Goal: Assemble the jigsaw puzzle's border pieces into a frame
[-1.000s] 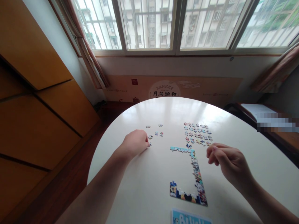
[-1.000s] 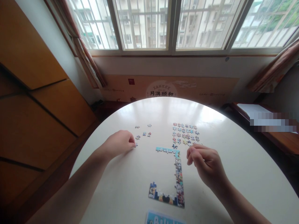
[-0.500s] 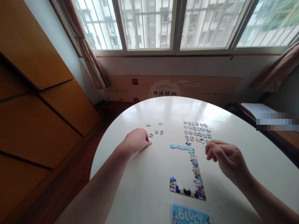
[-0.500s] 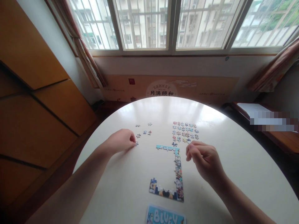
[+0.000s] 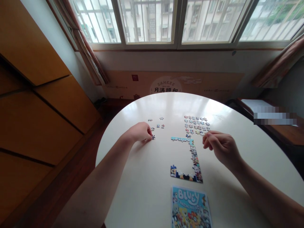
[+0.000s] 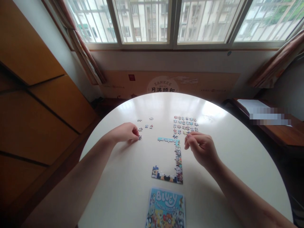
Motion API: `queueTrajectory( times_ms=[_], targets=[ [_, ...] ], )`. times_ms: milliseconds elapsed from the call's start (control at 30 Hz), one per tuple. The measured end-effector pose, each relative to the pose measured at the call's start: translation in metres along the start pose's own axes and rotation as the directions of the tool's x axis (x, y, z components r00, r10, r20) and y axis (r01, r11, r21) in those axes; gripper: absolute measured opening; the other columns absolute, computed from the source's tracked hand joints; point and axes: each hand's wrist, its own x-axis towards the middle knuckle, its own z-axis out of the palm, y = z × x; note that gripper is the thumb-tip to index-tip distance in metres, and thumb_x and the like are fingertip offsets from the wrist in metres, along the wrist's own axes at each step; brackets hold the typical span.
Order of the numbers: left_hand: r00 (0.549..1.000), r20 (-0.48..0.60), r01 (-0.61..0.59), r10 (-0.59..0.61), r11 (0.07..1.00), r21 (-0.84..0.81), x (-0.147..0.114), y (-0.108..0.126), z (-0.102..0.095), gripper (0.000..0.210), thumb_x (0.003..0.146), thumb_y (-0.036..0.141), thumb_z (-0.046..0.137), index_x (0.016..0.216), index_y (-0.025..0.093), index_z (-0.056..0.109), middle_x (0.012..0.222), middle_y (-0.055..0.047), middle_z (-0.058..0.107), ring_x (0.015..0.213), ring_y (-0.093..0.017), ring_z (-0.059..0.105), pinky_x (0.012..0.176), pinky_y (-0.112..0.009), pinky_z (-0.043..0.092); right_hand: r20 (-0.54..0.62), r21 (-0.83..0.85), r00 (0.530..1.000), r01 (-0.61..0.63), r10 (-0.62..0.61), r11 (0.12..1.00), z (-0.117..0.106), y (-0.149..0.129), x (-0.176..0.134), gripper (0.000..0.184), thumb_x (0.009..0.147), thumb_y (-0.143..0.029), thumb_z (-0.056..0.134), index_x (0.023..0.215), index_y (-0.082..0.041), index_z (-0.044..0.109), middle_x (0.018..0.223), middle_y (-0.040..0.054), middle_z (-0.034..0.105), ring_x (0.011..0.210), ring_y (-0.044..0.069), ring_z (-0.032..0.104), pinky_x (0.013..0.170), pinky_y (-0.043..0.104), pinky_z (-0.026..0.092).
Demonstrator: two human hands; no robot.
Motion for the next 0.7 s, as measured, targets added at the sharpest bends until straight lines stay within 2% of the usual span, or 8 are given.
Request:
queueTrajectory(
  times_ms=[233,367,467,600,700],
  targets=[
    [0.997,0.029,-0.071,0.073,0.996,-0.054,0.007,-0.007,-0.001,0.015,0.065,0.026,0.071,0.078,0.018,0.072,0.083,-0.006,0.075,0.080,-0.021,0.066,0.068,-0.029,0.045,0.030,0.002,0.999,0.034,-0.034,0.999,0.003,0.000,-0.002,0.049,0.095,-0.027,0.051,0.049,-0.019,0.065,0.061,0.0038,0.066,0.051,0.012,0.056,0.049,0.027,0.044],
    [0.985,0.085,-0.128,0.152,0.963,-0.237,0.009,-0.008,-0.002,0.023,0.068,0.034,0.074,0.084,0.019,0.072,0.082,-0.005,0.072,0.080,-0.019,0.064,0.062,-0.028,0.040,0.085,-0.005,0.992,0.094,-0.093,0.996,0.007,-0.005,-0.003,0.049,0.097,-0.025,0.050,0.051,-0.019,0.065,0.061,0.0035,0.066,0.054,0.012,0.059,0.050,0.026,0.045],
    [0.961,0.136,-0.161,0.243,0.883,-0.440,0.006,0.000,0.002,0.023,0.068,0.034,0.076,0.082,0.018,0.069,0.085,-0.005,0.071,0.081,-0.018,0.063,0.054,-0.025,0.031,0.131,-0.025,0.980,0.152,-0.148,0.988,0.012,-0.009,-0.003,0.048,0.098,-0.024,0.049,0.054,-0.018,0.067,0.063,0.0036,0.068,0.057,0.013,0.062,0.053,0.026,0.049],
    [0.917,0.141,-0.205,0.373,0.745,-0.635,0.000,0.018,0.014,0.020,0.067,0.027,0.076,0.077,0.017,0.061,0.089,-0.005,0.071,0.070,-0.012,0.059,0.050,-0.023,0.023,0.201,-0.029,0.954,0.232,-0.222,0.972,0.021,-0.012,-0.004,0.030,0.097,-0.024,0.056,0.075,-0.018,0.076,0.075,0.0048,0.072,0.062,0.013,0.063,0.053,0.026,0.049],
    [0.889,0.167,-0.237,0.427,0.739,-0.630,-0.006,0.028,0.021,0.021,0.068,0.025,0.077,0.081,0.017,0.063,0.079,-0.001,0.067,0.062,-0.009,0.052,0.048,-0.022,0.021,0.224,-0.023,0.946,0.246,-0.235,0.969,0.028,-0.012,-0.007,0.015,0.095,-0.023,0.062,0.094,-0.019,0.077,0.083,0.0052,0.072,0.059,0.011,0.060,0.049,0.024,0.048]
  ],
)
